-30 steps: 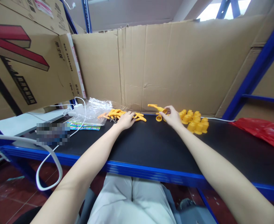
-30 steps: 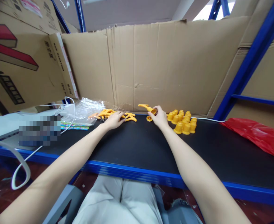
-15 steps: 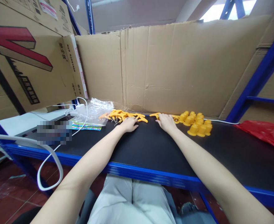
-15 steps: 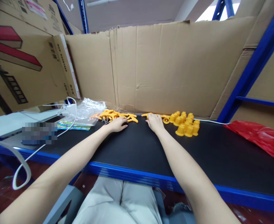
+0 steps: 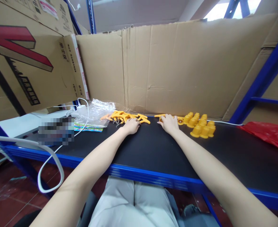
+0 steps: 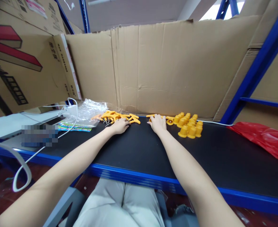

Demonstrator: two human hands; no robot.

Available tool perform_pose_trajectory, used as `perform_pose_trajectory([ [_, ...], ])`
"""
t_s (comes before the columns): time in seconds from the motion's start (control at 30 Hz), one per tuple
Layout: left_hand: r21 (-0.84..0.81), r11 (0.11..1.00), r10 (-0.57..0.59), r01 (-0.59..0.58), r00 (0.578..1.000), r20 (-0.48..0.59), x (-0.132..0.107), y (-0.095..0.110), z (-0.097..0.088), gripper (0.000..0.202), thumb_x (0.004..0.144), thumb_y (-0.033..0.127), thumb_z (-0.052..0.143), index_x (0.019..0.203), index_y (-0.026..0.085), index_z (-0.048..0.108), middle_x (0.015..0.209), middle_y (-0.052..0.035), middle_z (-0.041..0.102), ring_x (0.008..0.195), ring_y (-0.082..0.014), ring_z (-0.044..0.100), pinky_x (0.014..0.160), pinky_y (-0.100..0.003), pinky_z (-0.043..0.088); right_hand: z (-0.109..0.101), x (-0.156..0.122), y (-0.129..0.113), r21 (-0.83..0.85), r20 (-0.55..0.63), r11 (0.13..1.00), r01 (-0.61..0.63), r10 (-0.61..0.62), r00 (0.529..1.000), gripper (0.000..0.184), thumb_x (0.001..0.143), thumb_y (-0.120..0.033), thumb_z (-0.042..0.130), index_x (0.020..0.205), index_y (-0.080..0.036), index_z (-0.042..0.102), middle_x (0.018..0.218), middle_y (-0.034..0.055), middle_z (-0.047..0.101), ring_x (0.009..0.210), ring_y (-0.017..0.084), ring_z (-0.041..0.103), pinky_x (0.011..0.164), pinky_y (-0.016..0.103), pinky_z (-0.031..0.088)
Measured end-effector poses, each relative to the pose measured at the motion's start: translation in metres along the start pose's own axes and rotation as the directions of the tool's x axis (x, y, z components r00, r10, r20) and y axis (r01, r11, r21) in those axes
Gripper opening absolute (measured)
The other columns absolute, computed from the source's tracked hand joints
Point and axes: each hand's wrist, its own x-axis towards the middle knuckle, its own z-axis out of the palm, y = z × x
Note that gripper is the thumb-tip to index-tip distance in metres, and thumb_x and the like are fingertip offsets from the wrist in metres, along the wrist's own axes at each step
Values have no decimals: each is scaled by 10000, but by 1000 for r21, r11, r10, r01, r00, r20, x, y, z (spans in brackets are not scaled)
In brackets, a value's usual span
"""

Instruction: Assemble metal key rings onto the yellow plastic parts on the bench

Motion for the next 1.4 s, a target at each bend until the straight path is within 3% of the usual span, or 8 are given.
perform_pose_trajectory([
  [0.17,-18,1000,-19,19,1000,-21,1,1,2,314,861,220,373,1081,200,596,1144,-122,537,1123,-280,462,918,-487,370,-1,0,0,14,-16,1000,27,-27,1000,317,888,-402,446,1048,-170,591,998,130,574,962,265,444,846,429,251],
  [0.37,-33,999,-34,32,997,-72,3,3,2,274,818,135,371,998,179,572,1083,-111,584,1064,-271,511,869,-465,397,0,3,2,93,40,995,30,-34,999,290,884,-366,466,1026,-132,563,990,133,566,908,239,482,775,330,313],
  [0.67,-39,997,-73,70,992,-101,4,1,3,223,875,256,394,981,189,578,1096,-94,611,1069,-265,520,893,-454,363,-1,4,1,49,39,999,19,-21,999,302,883,-370,461,1049,-136,557,1015,141,577,972,267,467,796,371,299],
  [0.97,-48,989,-143,137,981,-133,0,5,-3,253,850,346,468,879,153,628,1056,-118,632,1034,-279,535,872,-462,368,1,2,4,87,132,990,-115,103,986,348,879,-416,447,1111,-192,578,1066,135,585,1022,278,466,847,452,301],
  [1.17,-265,930,-309,254,932,-192,5,4,-8,254,777,415,561,826,180,644,877,-70,688,888,-238,599,839,-382,388,2,4,8,90,257,981,-170,142,956,456,917,-451,312,1298,-246,455,1261,113,515,1173,280,392,954,575,209],
  [1.3,-517,808,-420,283,891,-169,7,3,-12,223,699,366,653,794,164,644,727,-47,672,707,-181,603,675,-287,424,3,5,9,70,347,971,-231,193,918,521,925,-454,227,1397,-253,312,1428,96,344,1282,295,276,978,628,162],
  [1.4,-705,679,-445,204,878,-175,8,2,-14,202,662,314,691,753,144,630,639,-23,636,605,-137,571,587,-243,412,3,3,9,70,302,972,-225,194,933,528,922,-451,244,1373,-198,348,1391,121,391,1254,289,318,984,622,166],
])
